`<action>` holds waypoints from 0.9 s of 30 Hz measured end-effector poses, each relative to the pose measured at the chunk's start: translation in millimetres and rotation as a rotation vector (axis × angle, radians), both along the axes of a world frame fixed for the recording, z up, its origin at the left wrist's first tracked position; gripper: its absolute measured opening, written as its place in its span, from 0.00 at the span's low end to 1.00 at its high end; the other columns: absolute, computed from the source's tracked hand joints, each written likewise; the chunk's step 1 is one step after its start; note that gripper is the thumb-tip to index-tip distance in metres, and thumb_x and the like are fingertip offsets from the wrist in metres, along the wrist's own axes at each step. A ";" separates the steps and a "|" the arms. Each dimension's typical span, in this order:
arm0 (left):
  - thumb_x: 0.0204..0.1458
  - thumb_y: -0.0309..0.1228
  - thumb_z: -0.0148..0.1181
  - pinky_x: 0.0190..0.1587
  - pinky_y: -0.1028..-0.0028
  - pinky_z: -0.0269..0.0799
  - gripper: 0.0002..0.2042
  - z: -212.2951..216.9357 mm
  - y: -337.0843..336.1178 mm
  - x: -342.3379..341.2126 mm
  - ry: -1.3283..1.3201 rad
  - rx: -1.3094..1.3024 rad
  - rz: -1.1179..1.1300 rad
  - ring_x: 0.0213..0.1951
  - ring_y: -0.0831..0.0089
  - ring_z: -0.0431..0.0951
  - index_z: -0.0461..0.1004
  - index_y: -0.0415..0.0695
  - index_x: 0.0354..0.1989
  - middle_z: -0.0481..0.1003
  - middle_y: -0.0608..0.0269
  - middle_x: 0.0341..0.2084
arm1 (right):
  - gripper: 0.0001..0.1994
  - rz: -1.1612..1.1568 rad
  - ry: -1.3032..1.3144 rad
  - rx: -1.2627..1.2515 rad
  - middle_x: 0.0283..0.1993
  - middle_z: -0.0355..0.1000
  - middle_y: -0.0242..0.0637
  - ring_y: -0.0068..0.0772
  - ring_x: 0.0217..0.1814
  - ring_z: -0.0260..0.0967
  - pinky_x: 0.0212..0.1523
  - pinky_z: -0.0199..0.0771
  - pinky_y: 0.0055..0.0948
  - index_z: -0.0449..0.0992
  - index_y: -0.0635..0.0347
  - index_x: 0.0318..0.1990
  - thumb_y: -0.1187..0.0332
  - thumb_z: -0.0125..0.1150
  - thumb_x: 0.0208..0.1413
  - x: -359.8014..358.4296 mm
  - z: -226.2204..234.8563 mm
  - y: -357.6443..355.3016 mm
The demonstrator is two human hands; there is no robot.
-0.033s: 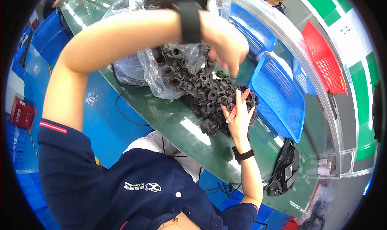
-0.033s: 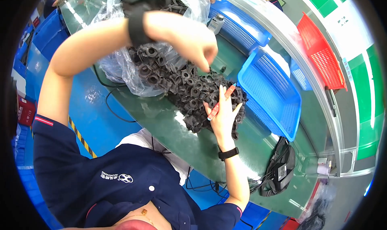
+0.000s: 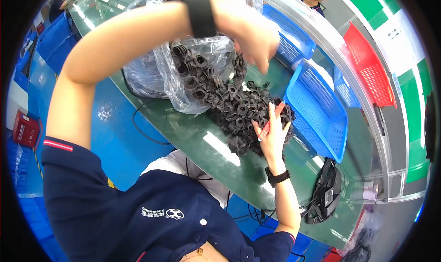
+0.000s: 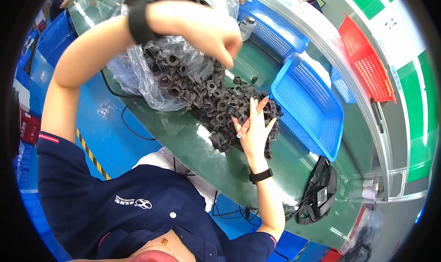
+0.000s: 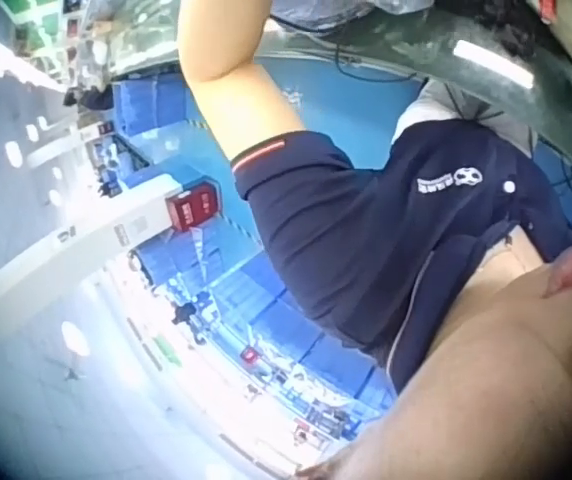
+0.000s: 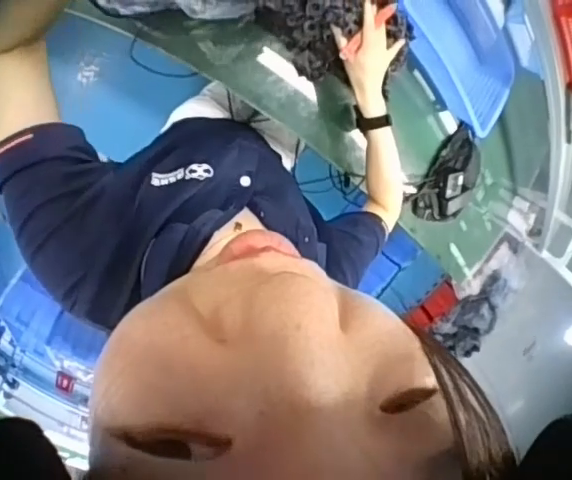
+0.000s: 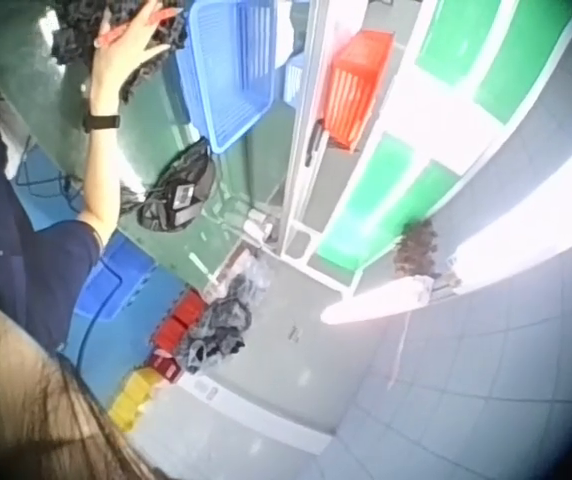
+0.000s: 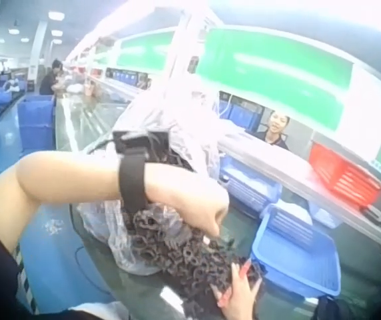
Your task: The worker is inspecting and sorting black plastic components at a factory assembly line.
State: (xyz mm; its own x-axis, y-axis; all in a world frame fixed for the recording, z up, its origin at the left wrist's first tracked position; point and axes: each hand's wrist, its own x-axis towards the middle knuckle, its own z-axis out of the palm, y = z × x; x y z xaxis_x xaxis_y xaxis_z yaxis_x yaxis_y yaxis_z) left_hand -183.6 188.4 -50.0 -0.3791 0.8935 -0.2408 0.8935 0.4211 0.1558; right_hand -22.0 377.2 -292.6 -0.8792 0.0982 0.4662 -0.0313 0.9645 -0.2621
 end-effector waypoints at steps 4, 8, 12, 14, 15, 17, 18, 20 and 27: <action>0.41 0.43 0.65 0.38 0.67 0.71 0.23 57.4 -42.8 -28.4 0.186 -0.240 0.319 0.34 0.65 0.76 0.74 0.37 0.40 0.76 0.50 0.31 | 0.42 0.003 -0.015 0.004 0.66 0.58 0.44 0.40 0.70 0.51 0.67 0.28 0.64 0.52 0.50 0.67 0.55 0.68 0.46 -1.0 2.1 0.8; 0.39 0.42 0.66 0.45 0.66 0.69 0.31 12.6 -96.4 -67.7 0.273 0.024 0.286 0.45 0.56 0.73 0.69 0.32 0.49 0.73 0.43 0.42 | 0.41 -0.036 -0.084 -0.010 0.65 0.58 0.45 0.41 0.71 0.50 0.67 0.26 0.64 0.54 0.50 0.66 0.54 0.68 0.45 -1.4 10.3 -4.1; 0.36 0.35 0.65 0.53 0.64 0.66 0.36 -45.6 -122.6 -124.7 0.367 0.259 0.201 0.55 0.51 0.65 0.61 0.34 0.56 0.61 0.39 0.56 | 0.38 -0.078 -0.025 0.203 0.68 0.53 0.45 0.42 0.73 0.44 0.67 0.25 0.65 0.57 0.50 0.65 0.59 0.68 0.45 -0.5 25.1 -19.7; 0.42 0.41 0.58 0.56 0.60 0.66 0.33 -70.8 -113.9 -149.4 0.715 0.448 0.098 0.57 0.53 0.66 0.62 0.43 0.59 0.62 0.44 0.58 | 0.37 0.019 -0.033 0.194 0.69 0.52 0.45 0.43 0.73 0.43 0.67 0.25 0.65 0.57 0.50 0.65 0.62 0.66 0.46 -4.5 31.4 -28.9; 0.43 0.43 0.58 0.62 0.54 0.56 0.41 -74.2 -114.1 -160.2 0.616 0.251 0.225 0.63 0.45 0.53 0.47 0.47 0.67 0.46 0.44 0.66 | 0.37 0.118 -0.032 0.183 0.69 0.50 0.45 0.44 0.73 0.43 0.67 0.25 0.65 0.56 0.51 0.65 0.64 0.65 0.46 -6.6 33.1 -33.7; 0.43 0.46 0.59 0.61 0.49 0.56 0.41 -83.5 -114.0 -171.4 0.598 0.184 0.251 0.62 0.40 0.54 0.49 0.49 0.67 0.48 0.44 0.66 | 0.36 0.223 -0.040 0.179 0.69 0.50 0.44 0.45 0.73 0.42 0.67 0.26 0.66 0.56 0.47 0.66 0.71 0.61 0.46 -12.6 32.8 -44.4; 0.43 0.50 0.60 0.60 0.47 0.57 0.43 -86.7 -109.1 -175.8 0.584 0.163 0.350 0.61 0.38 0.55 0.48 0.52 0.67 0.46 0.45 0.66 | 0.37 0.250 -0.045 0.188 0.69 0.50 0.43 0.45 0.73 0.41 0.67 0.26 0.66 0.55 0.47 0.66 0.72 0.60 0.46 -16.3 31.3 -48.9; 0.42 0.47 0.62 0.59 0.52 0.61 0.46 -89.9 -101.4 -182.0 0.527 0.197 0.531 0.59 0.36 0.59 0.43 0.52 0.68 0.49 0.38 0.63 | 0.37 0.280 -0.078 0.166 0.70 0.49 0.42 0.44 0.74 0.40 0.66 0.27 0.67 0.55 0.46 0.66 0.74 0.59 0.46 -23.7 28.4 -54.3; 0.43 0.53 0.62 0.61 0.59 0.60 0.48 -90.1 -81.6 -192.7 0.341 0.172 0.453 0.60 0.47 0.61 0.40 0.48 0.69 0.52 0.40 0.62 | 0.37 0.401 -0.071 0.073 0.70 0.50 0.44 0.46 0.73 0.41 0.67 0.28 0.63 0.55 0.47 0.66 0.64 0.64 0.46 -41.1 28.4 -56.0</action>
